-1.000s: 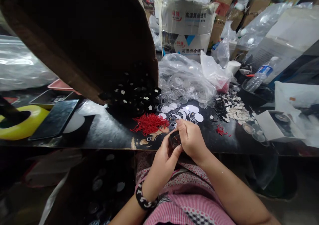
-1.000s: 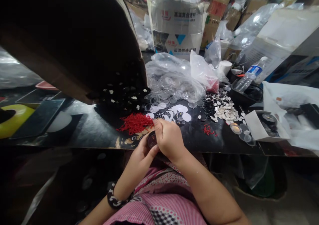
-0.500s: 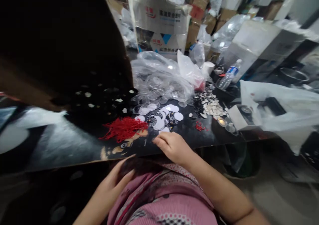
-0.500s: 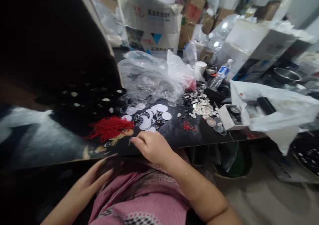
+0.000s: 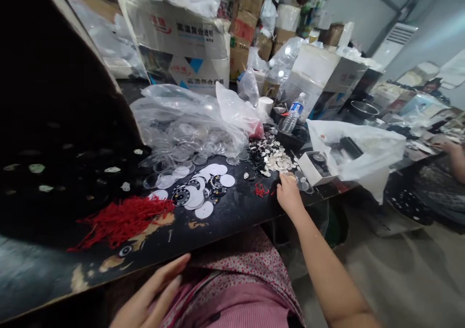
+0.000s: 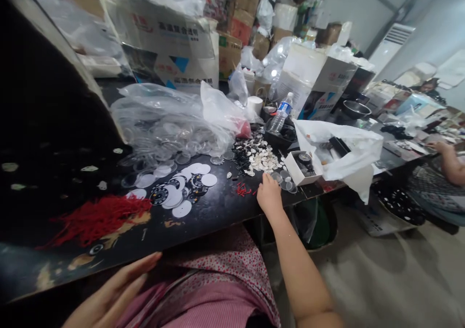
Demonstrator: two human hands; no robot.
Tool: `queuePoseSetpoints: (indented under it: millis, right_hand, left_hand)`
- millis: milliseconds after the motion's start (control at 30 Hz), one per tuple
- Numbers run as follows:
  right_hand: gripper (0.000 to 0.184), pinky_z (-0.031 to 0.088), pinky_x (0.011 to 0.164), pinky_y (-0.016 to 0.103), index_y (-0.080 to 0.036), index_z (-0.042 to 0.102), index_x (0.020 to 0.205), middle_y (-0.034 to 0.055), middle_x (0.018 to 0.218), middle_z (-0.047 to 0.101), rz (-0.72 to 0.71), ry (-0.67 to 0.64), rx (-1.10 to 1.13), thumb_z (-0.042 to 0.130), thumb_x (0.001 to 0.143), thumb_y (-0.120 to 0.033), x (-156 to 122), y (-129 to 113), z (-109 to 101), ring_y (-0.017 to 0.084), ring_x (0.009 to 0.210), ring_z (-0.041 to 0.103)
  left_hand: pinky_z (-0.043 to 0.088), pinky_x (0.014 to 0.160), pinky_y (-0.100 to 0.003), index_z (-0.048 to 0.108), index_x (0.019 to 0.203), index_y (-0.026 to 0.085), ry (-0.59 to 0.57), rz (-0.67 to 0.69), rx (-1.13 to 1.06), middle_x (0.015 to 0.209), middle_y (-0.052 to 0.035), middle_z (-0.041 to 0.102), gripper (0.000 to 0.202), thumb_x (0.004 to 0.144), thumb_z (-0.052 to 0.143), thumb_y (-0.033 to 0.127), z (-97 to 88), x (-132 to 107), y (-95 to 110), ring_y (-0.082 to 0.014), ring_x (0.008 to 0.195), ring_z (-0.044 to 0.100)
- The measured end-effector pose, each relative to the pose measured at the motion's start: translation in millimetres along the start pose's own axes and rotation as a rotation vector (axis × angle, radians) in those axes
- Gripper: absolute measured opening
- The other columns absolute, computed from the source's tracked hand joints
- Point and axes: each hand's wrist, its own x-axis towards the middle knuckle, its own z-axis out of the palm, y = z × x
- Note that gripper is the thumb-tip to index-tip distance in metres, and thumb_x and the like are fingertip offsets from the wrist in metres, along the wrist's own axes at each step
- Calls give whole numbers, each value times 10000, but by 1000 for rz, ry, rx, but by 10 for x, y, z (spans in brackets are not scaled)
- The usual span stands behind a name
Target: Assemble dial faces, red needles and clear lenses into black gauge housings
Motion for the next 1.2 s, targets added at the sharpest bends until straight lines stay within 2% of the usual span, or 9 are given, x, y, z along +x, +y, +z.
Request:
queuePoseSetpoints:
  millis: [133, 300, 467, 633, 733, 833, 933, 1033, 1200]
  right_hand:
    - [383, 366, 1055, 514, -120, 572, 1266, 166, 1335, 558, 31, -41, -59, 552, 884, -144, 18, -30, 34, 308, 1236, 479]
    - [424, 358, 1061, 470, -80, 582, 1263, 173, 1300, 579, 25, -36, -51, 457, 858, -108, 31, -4, 11, 298, 1239, 456]
    - [401, 405, 1001, 477, -109, 632, 1187, 156, 1130, 651, -22, -27, 30, 445, 832, -110, -37, -68, -8, 290, 1105, 528]
    - [337, 470, 951, 388, -192, 671, 1087, 74, 1020, 694, -146, -84, 194, 433, 864, -112, -173, -202, -24, 221, 1024, 583]
    - [364, 482, 969, 337, -177, 669, 1064, 94, 1082, 666, -189, -90, 273, 355, 900, -93, -130, -219, 18, 181, 1074, 593]
    - [351, 450, 1038, 342, -175, 643, 1155, 104, 1215, 628, -280, -171, 317, 404, 905, -117, -62, -224, 87, 178, 1167, 570]
    - [371, 400, 1100, 384, -175, 602, 1252, 108, 1312, 589, -387, -288, 330, 448, 916, -154, -46, -255, 128, 197, 1252, 518]
    - [383, 346, 1142, 437, -163, 596, 1270, 117, 1340, 575, -470, -386, 326, 475, 907, -159, -72, -287, 119, 222, 1313, 464]
    - [411, 338, 1156, 437, -147, 565, 1299, 120, 1388, 535, -561, -528, 288, 446, 908, -110, -223, -271, -17, 206, 1363, 409]
  left_hand:
    - [408, 1067, -465, 740, 1061, 362, -309, 36, 3, 1156, -21, 726, 299, 794, 641, 454, 489, 101, 247, -309, 1131, 636]
    - [402, 1066, -474, 735, 1062, 336, -559, 20, -38, 1159, -33, 722, 276, 838, 599, 420, 867, 251, 270, -294, 1129, 629]
    - [340, 1087, -472, 743, 1023, 244, -768, -249, -317, 1129, -88, 722, 315, 762, 712, 418, 1240, 472, 156, -299, 1133, 608]
    - [422, 1009, -427, 689, 1128, 170, -846, -488, -592, 1170, -142, 704, 388, 854, 620, 435, 1619, 640, 149, -241, 1028, 667]
    - [422, 1011, -383, 678, 1146, 137, -864, -597, -762, 1187, -155, 694, 354, 927, 529, 371, 1793, 708, 186, -199, 994, 678]
    - [417, 1021, -368, 687, 1117, 133, -859, -675, -930, 1196, -146, 691, 339, 968, 444, 316, 1943, 737, 211, -179, 973, 684]
    - [400, 1048, -374, 695, 1082, 118, -848, -720, -1090, 1209, -146, 684, 350, 974, 407, 285, 2071, 721, 221, -199, 1039, 671]
    - [389, 1063, -386, 693, 1047, 98, -821, -742, -1220, 1148, -156, 705, 348, 970, 409, 284, 2159, 699, 226, -222, 1081, 659]
    - [400, 1053, -407, 598, 1231, 92, -804, -743, -1340, 1077, -155, 723, 347, 967, 402, 203, 2200, 734, 239, -214, 1036, 678]
